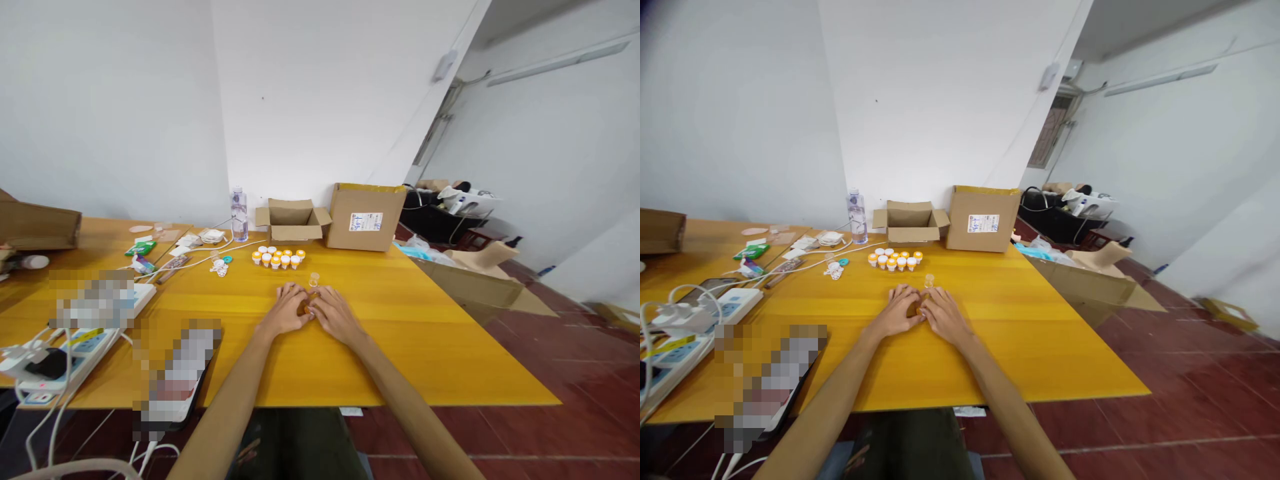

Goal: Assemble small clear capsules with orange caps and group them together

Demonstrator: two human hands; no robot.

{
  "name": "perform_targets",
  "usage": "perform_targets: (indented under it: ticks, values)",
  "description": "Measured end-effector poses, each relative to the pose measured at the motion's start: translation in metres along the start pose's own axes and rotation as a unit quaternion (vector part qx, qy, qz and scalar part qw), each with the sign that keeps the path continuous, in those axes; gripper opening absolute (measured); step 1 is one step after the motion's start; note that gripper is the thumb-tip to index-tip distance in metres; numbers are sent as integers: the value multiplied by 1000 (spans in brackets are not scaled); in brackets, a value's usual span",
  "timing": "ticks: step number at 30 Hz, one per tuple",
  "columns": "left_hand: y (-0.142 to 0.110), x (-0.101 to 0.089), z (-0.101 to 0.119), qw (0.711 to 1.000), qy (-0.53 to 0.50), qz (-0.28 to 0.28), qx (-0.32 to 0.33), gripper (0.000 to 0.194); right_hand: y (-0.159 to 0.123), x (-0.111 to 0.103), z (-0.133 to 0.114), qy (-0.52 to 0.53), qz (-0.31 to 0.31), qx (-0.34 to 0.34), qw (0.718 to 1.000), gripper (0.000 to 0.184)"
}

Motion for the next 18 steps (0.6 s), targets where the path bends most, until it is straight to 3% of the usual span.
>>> perform_targets:
  ticks: [18]
  values:
    - [0,1,-2,1000,3,11,15,9,1,-2,-3,-51,7,-11,999,17]
Point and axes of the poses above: each hand's wrist, its own y-axis towards the middle knuckle, its own x-axis out of the palm, z = x × y, the point moved 9 cm from there along y, towards the middle knuckle, and after that the axes turned 8 degrees about -y, right-handed, at the moved point
